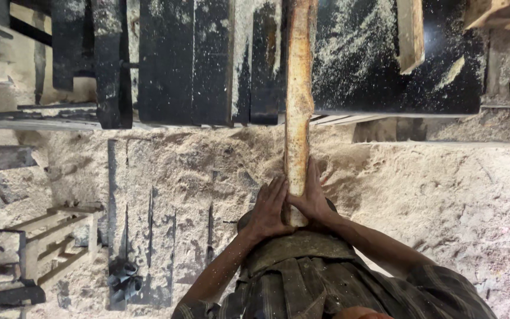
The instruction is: The person cuts wooden planks using a bandsaw, repeatedly guiding each piece through the saw blade by hand, turning the wood over, and trimming off edges.
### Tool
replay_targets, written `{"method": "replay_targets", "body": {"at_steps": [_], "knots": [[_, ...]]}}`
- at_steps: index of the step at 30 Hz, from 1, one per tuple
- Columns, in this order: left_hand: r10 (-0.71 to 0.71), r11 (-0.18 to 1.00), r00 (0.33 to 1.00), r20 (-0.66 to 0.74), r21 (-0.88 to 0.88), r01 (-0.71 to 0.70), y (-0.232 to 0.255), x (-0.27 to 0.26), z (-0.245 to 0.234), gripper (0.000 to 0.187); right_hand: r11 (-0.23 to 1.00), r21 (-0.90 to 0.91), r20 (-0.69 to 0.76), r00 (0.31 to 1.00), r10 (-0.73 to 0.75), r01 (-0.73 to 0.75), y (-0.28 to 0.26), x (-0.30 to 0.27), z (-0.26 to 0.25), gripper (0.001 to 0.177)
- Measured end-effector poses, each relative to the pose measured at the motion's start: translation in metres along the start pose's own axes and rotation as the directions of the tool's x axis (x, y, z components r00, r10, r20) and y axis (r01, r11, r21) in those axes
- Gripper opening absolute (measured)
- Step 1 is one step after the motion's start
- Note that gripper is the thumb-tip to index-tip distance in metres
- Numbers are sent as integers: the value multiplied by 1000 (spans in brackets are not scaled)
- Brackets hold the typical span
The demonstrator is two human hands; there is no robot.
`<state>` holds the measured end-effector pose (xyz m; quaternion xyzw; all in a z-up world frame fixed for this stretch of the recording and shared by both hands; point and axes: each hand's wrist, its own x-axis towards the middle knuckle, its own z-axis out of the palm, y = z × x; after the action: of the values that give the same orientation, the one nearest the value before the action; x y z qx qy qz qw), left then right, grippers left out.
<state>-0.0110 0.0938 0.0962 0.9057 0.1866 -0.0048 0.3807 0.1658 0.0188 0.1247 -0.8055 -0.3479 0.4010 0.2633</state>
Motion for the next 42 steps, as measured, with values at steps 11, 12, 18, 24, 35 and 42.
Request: {"method": "replay_targets", "body": {"at_steps": [11,12,18,24,35,42], "knots": [[-3,995,999,32,97,0,-21,66,-43,148,990,-139,-18,999,-30,28,-11,72,-23,143],[21,995,1000,2,96,-21,-23,72,-48,148,988,-152,-5,1000,-21,20,-11,79,-25,141],[42,981,999,-22,191,-37,-33,112,-71,151,953,-263,-63,983,-174,152,-6,123,-38,136],[23,967,999,-34,255,-14,-42,146,-89,150,937,-295,-96,970,-225,188,-5,162,-49,132],[-61,934,996,65,356,34,-59,228,-133,150,978,-159,-114,982,-153,134,-41,237,-92,133],[-100,921,993,61,383,69,-67,273,-161,155,978,-82,-154,967,-203,192,-59,279,-113,135]]}}
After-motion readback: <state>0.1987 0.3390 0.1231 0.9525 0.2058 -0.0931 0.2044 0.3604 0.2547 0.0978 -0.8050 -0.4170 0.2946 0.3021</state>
